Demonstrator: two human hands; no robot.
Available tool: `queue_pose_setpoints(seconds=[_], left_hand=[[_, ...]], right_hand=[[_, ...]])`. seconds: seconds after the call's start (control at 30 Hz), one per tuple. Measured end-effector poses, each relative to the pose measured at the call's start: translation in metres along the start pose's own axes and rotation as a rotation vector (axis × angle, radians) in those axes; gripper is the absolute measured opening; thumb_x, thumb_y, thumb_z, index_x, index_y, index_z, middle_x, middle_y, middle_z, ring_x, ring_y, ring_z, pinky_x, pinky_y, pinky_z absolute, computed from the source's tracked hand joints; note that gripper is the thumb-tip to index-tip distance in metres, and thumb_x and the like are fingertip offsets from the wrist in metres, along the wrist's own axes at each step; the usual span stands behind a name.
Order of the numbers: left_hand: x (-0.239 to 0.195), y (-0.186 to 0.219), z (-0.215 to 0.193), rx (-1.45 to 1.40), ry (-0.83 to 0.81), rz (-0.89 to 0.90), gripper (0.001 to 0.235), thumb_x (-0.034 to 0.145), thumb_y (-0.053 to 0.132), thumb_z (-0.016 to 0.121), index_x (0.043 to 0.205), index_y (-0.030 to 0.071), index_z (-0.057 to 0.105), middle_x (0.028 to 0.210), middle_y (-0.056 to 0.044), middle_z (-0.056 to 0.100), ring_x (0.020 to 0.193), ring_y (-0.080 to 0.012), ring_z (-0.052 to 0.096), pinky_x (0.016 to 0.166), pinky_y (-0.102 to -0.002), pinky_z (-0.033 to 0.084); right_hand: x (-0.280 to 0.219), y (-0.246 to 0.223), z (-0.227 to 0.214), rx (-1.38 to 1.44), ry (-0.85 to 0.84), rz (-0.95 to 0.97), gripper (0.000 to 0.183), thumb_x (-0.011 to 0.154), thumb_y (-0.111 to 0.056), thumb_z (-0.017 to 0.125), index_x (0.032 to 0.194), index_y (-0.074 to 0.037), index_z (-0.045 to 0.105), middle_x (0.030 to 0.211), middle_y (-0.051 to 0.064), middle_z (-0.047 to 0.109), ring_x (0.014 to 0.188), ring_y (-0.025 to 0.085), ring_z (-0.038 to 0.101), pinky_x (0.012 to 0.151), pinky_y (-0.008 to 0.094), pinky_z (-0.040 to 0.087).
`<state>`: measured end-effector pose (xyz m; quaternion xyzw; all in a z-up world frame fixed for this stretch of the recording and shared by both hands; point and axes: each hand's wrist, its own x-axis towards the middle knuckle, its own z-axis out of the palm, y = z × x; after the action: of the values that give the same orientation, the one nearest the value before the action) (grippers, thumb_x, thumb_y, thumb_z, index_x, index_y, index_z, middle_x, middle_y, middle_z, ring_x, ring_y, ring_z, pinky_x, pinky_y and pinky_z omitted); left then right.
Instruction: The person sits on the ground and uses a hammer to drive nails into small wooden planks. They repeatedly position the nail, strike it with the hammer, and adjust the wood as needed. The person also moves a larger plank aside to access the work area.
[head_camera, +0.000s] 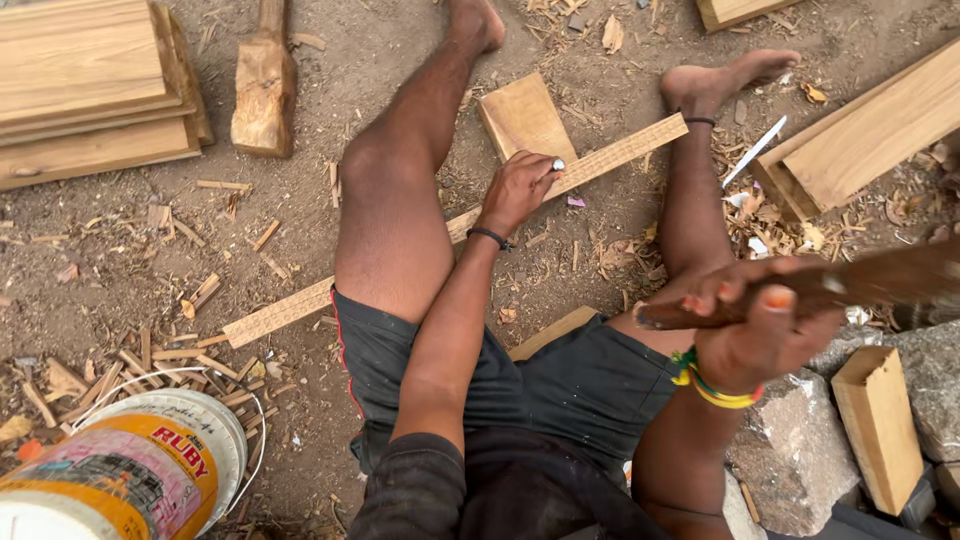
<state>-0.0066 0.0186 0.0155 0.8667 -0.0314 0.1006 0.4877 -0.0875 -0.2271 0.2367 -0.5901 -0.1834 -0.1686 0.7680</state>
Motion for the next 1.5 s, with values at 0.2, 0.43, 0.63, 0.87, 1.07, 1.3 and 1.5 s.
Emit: queue_pose_setpoints(seconds=[0.2, 0.43, 0.63, 0.87, 1.07, 1.3, 1.5], left_hand=[[0.001, 0.000, 0.003, 0.009, -0.008, -0.007, 0.019, 0.093, 0.017, 0.072, 0.109, 0.006, 0.077, 0.110, -0.010, 0.077, 0.104, -0.0262, 0.070, 0.093, -0.039, 0.056], [-0.001, -0.007, 0.005, 0.025, -0.030, -0.006, 0.018, 0.093, 0.015, 0.072, 0.107, 0.005, 0.077, 0.108, -0.011, 0.077, 0.102, -0.0270, 0.070, 0.093, -0.039, 0.056], [-0.001, -0.020, 0.018, 0.084, 0.015, 0.033, 0.012, 0.096, 0.016, 0.073, 0.097, 0.004, 0.074, 0.103, -0.012, 0.076, 0.101, -0.0293, 0.070, 0.092, -0.041, 0.057], [-0.004, -0.008, 0.011, -0.022, 0.030, 0.066, 0.017, 0.095, 0.017, 0.071, 0.107, 0.005, 0.075, 0.106, -0.011, 0.076, 0.101, -0.0285, 0.069, 0.091, -0.039, 0.056], [0.002, 0.003, 0.008, 0.016, -0.040, -0.019, 0.015, 0.096, 0.021, 0.070, 0.104, 0.011, 0.077, 0.105, -0.006, 0.078, 0.099, -0.0230, 0.071, 0.093, -0.038, 0.056], [0.001, 0.007, 0.006, 0.028, -0.072, 0.004, 0.018, 0.094, 0.020, 0.071, 0.106, 0.009, 0.077, 0.106, -0.006, 0.078, 0.098, -0.0242, 0.070, 0.091, -0.039, 0.056], [-0.002, -0.003, 0.013, 0.010, -0.028, 0.101, 0.016, 0.091, 0.012, 0.072, 0.105, 0.006, 0.077, 0.106, -0.009, 0.077, 0.100, -0.0261, 0.070, 0.093, -0.039, 0.056]], right_hand=[[0.000, 0.009, -0.017, 0.089, 0.055, -0.018, 0.025, 0.112, -0.023, 0.064, 0.127, -0.005, 0.054, 0.075, 0.013, 0.061, 0.053, 0.022, 0.061, 0.050, 0.038, 0.054], [-0.051, 0.122, -0.015, -1.126, -0.439, 0.227, 0.026, 0.100, -0.022, 0.069, 0.102, 0.000, 0.057, 0.069, 0.022, 0.061, 0.059, 0.041, 0.061, 0.056, 0.052, 0.049], [-0.043, 0.085, 0.002, -1.015, -0.361, 0.248, 0.027, 0.106, -0.024, 0.065, 0.103, 0.002, 0.057, 0.070, 0.018, 0.061, 0.061, 0.037, 0.063, 0.056, 0.047, 0.048], [-0.030, 0.026, 0.021, -0.483, 0.059, 0.280, 0.020, 0.111, -0.020, 0.059, 0.113, -0.001, 0.060, 0.076, 0.007, 0.061, 0.057, 0.015, 0.060, 0.053, 0.028, 0.049], [0.003, 0.003, -0.003, 0.210, -0.084, -0.061, 0.022, 0.108, -0.027, 0.062, 0.120, -0.009, 0.061, 0.078, 0.012, 0.060, 0.056, 0.016, 0.063, 0.046, 0.032, 0.054], [0.003, 0.013, -0.030, 0.221, -0.118, -0.067, 0.028, 0.113, -0.033, 0.052, 0.126, -0.009, 0.057, 0.077, 0.012, 0.062, 0.059, 0.019, 0.064, 0.049, 0.036, 0.055], [-0.054, 0.083, -0.014, -1.359, -0.355, 0.263, 0.025, 0.102, -0.025, 0.071, 0.106, -0.002, 0.062, 0.069, 0.017, 0.066, 0.060, 0.034, 0.066, 0.055, 0.046, 0.052]])
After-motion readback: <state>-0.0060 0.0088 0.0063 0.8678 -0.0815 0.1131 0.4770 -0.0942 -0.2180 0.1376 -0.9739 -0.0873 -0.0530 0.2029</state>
